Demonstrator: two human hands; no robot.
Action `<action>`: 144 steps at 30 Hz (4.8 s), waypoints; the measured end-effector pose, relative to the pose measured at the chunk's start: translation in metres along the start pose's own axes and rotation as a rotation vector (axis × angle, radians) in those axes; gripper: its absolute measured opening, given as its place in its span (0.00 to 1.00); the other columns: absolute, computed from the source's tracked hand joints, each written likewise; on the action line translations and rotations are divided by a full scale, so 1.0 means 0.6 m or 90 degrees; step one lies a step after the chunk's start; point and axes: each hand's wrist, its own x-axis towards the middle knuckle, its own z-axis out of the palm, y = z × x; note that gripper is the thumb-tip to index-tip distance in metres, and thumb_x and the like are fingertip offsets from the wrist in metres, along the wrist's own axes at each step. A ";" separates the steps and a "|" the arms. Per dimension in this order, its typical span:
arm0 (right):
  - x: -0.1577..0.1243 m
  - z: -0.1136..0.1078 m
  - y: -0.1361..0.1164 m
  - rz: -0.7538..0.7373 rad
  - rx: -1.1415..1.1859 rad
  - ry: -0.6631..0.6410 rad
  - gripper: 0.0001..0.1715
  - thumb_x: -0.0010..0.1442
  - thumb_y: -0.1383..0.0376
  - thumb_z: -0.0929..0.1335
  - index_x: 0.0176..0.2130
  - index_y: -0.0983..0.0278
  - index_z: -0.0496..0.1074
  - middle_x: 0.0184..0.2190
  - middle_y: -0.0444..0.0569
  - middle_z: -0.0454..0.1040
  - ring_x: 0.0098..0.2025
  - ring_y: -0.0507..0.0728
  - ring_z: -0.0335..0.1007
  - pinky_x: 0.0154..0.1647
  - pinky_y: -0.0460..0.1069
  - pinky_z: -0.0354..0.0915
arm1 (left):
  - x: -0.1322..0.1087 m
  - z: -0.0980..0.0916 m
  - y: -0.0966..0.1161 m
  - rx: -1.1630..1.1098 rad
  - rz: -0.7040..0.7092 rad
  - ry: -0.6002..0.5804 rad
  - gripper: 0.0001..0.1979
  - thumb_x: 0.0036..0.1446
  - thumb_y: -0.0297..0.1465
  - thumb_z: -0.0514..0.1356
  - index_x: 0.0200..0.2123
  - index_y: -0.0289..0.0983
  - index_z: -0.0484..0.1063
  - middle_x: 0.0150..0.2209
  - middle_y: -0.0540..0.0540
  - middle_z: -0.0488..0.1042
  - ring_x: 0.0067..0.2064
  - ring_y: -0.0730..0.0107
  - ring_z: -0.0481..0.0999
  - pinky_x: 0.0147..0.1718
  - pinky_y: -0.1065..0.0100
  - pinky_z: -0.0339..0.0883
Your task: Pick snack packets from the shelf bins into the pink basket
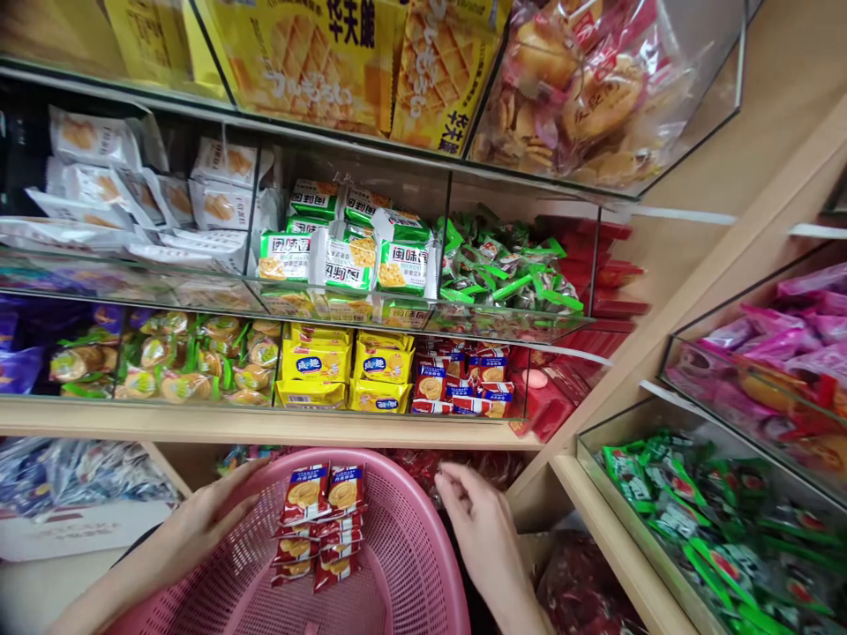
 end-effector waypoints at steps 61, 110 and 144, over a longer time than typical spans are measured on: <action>0.229 -0.023 -0.115 -0.505 -0.309 0.009 0.17 0.64 0.68 0.59 0.49 0.63 0.70 0.44 0.53 0.73 0.41 0.57 0.73 0.40 0.50 0.70 | -0.018 0.020 0.022 0.105 0.079 0.063 0.25 0.64 0.42 0.48 0.60 0.36 0.62 0.58 0.38 0.68 0.58 0.53 0.68 0.57 0.50 0.62; -0.033 0.038 -0.121 -0.332 0.124 -0.107 0.15 0.55 0.69 0.72 0.43 0.60 0.69 0.40 0.46 0.75 0.43 0.53 0.72 0.45 0.48 0.67 | -0.022 0.013 0.040 0.210 0.124 0.063 0.26 0.67 0.38 0.45 0.63 0.32 0.51 0.58 0.33 0.68 0.58 0.53 0.69 0.55 0.50 0.65; -0.114 0.217 -0.043 0.571 0.241 -0.501 0.08 0.51 0.66 0.72 0.26 0.65 0.68 0.12 0.37 0.65 0.11 0.44 0.51 0.12 0.41 0.45 | -0.028 0.015 0.045 0.207 0.121 0.046 0.27 0.66 0.38 0.46 0.64 0.33 0.48 0.59 0.34 0.66 0.60 0.51 0.66 0.57 0.49 0.61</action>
